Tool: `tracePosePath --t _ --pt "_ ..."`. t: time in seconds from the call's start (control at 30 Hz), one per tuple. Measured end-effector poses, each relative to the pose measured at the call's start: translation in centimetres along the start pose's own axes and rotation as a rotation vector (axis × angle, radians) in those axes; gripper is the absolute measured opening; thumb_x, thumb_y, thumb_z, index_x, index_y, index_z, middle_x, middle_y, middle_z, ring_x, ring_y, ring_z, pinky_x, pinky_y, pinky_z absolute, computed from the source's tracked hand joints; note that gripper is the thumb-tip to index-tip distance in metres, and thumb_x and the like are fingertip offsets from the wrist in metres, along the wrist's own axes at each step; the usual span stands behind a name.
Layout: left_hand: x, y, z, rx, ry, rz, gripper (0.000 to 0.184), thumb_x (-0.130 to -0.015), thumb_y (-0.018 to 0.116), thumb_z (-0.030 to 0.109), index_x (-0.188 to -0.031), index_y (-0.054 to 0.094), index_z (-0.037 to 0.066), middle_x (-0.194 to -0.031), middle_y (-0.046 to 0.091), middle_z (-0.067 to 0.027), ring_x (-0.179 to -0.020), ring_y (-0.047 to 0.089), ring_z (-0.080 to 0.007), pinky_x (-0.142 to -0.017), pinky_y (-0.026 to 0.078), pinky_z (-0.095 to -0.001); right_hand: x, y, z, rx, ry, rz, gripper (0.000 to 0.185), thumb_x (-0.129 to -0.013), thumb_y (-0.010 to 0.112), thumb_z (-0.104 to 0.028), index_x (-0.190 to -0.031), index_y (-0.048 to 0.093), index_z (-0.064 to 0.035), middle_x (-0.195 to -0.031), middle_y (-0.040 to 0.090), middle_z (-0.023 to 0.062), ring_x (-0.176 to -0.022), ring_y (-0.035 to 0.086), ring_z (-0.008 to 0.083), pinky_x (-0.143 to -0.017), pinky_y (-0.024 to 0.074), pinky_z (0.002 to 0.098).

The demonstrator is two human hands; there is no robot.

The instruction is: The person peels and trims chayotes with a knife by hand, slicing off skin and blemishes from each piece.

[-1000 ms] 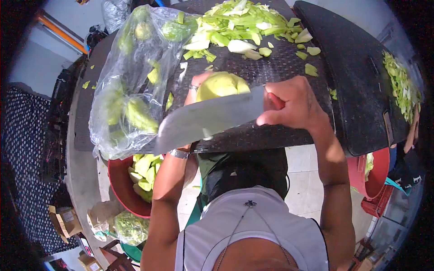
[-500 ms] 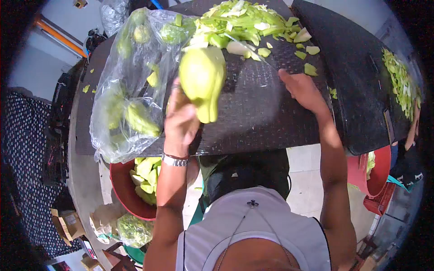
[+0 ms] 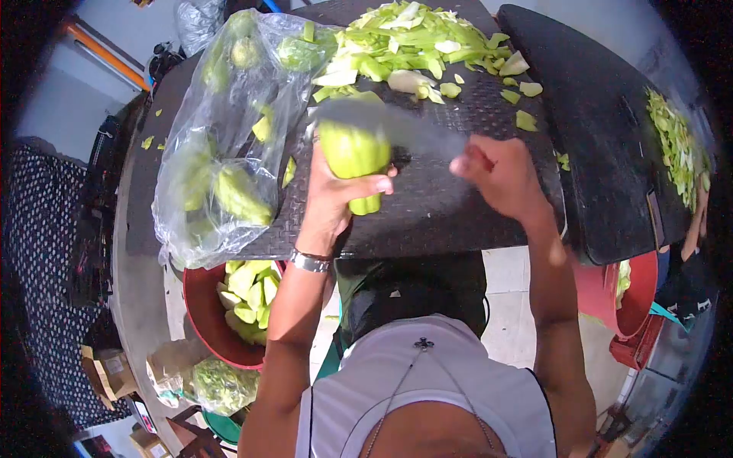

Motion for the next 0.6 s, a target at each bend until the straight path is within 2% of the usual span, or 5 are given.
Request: tracePosePath --t 0.1,0.23,0.4,0.5,0.6 --pt "0.4 0.0 -0.1 -0.338 0.241 0.091 0.106 -0.060 0.094 0.002 -0.147 0.034 0.008 -0.123 0.059 -0.0091 -0.108 0.063 -0.0211 -0.096 0.055 -0.0360 0.6 0.6 -4.0 0.082 -0.185 0.045 0.064 -0.078 0.076 -0.067 -0.062 0.054 -0.0089 -0.055 0.056 0.0090 -0.050 0.060 0.0312 -0.052 0.0479 0.0444" --pt "0.0 -0.9 -2.1 -0.531 -0.011 0.085 0.111 -0.058 0.096 0.006 -0.148 0.031 0.008 -0.128 0.056 -0.0086 -0.118 0.058 -0.0208 -0.101 0.052 -0.0356 0.2 1.4 -4.5 0.193 -0.232 0.030 0.062 -0.075 0.079 -0.066 -0.061 0.054 -0.0108 -0.055 0.058 0.0072 -0.052 0.063 0.0305 -0.053 0.0503 0.0442" --pt "0.5 0.9 -1.0 -0.439 0.156 0.064 0.113 -0.054 0.094 0.002 -0.148 0.031 0.007 -0.137 0.049 -0.0097 -0.126 0.052 -0.0211 -0.108 0.046 -0.0384 -0.4 1.5 -3.5 0.155 -0.294 0.000 0.064 -0.075 0.077 -0.069 -0.063 0.057 -0.0094 -0.056 0.059 0.0075 -0.053 0.064 0.0303 -0.054 0.0503 0.0447" --pt "0.5 2.0 -0.3 -0.418 0.123 -0.004 0.114 -0.053 0.090 -0.004 -0.148 0.028 0.008 -0.138 0.047 -0.0100 -0.128 0.050 -0.0215 -0.111 0.044 -0.0393 -1.9 0.7 1.3 0.146 -0.143 0.085 0.065 -0.081 0.072 -0.069 -0.066 0.060 -0.0071 -0.056 0.058 0.0093 -0.054 0.064 0.0283 -0.054 0.0492 0.0428" --pt "0.7 1.9 -0.1 -0.453 0.236 -0.006 0.114 -0.053 0.088 -0.007 -0.148 0.027 0.008 -0.135 0.050 -0.0088 -0.127 0.052 -0.0216 -0.108 0.045 -0.0362 -2.9 -0.6 5.2 0.122 0.065 0.069 0.066 -0.087 0.068 -0.068 -0.068 0.061 -0.0049 -0.057 0.058 0.0121 -0.056 0.064 0.0264 -0.055 0.0479 0.0406"
Point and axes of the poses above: each hand's wrist, its own x-axis away from the middle knuckle, its own y-axis out of the palm, z = x × y, the point moved 6 cm from there along -x, towards the middle knuckle
